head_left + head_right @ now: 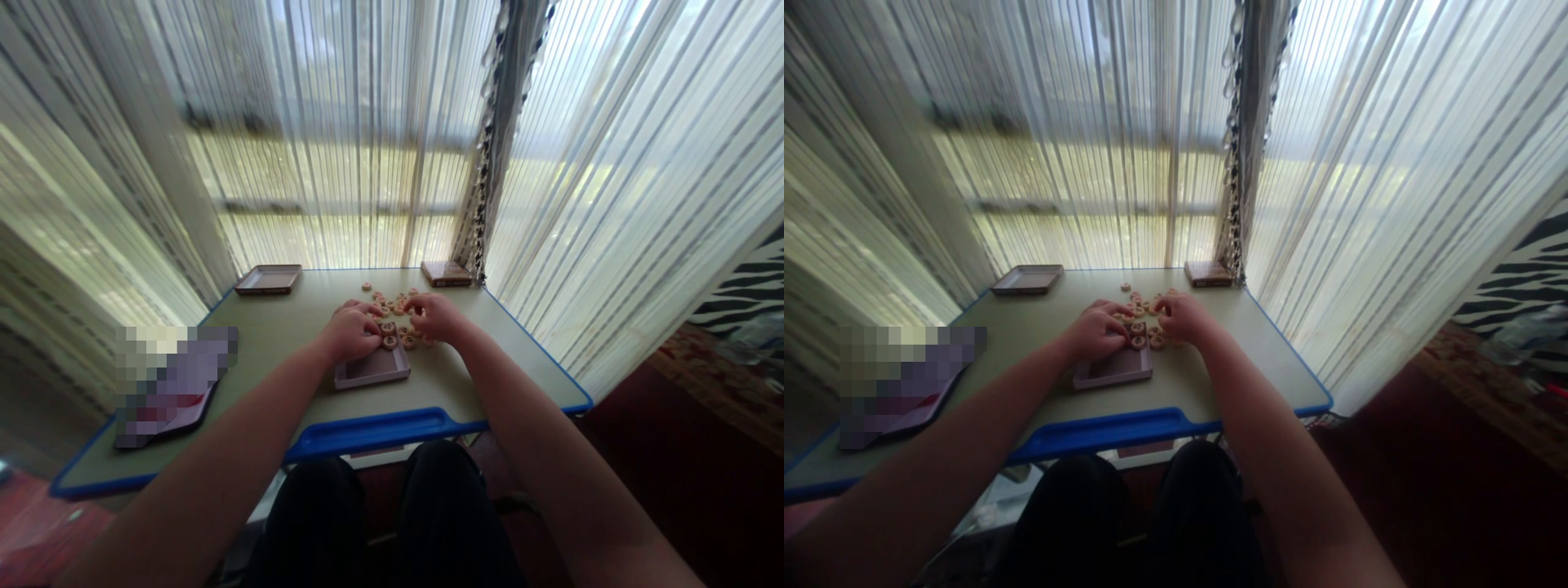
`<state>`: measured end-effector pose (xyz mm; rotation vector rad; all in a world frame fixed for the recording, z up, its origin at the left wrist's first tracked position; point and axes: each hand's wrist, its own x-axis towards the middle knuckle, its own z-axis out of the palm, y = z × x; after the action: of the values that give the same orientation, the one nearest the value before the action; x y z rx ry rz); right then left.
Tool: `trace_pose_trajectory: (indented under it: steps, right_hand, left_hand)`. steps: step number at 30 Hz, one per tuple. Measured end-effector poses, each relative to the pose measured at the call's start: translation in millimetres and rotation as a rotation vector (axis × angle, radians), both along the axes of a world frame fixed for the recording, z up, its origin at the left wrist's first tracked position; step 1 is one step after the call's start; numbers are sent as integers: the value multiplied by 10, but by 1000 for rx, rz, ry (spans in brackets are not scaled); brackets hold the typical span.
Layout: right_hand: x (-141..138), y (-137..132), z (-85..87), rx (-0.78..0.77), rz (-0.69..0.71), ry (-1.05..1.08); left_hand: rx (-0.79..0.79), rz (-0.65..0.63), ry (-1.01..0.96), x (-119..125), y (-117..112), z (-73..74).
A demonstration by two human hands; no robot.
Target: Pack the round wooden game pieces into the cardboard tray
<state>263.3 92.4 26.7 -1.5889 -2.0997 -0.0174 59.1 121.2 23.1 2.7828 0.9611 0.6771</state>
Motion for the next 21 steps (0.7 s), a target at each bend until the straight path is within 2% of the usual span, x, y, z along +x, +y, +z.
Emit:
trace_pose_trajectory:
  steps: [3, 8, 12, 15, 21]
  right_hand:
    - [62, -1, 18, 2, -77, -27]
    - [152, 39, -27, -68, -119, -74]
    - [146, 61, -54, 11, -142, -49]
    - [87, 54, -52, 32, -109, -46]
    - [27, 36, -53, -98, 73, -62]
  left_hand:
    - [55, 29, -69, -7, 11, 5]
    - [168, 84, -207, -22, 10, 14]
    - [150, 166, -275, -22, 57, 15]
    - [90, 195, -280, 0, 143, 68]
    - [16, 120, -113, 117, 282, 184]
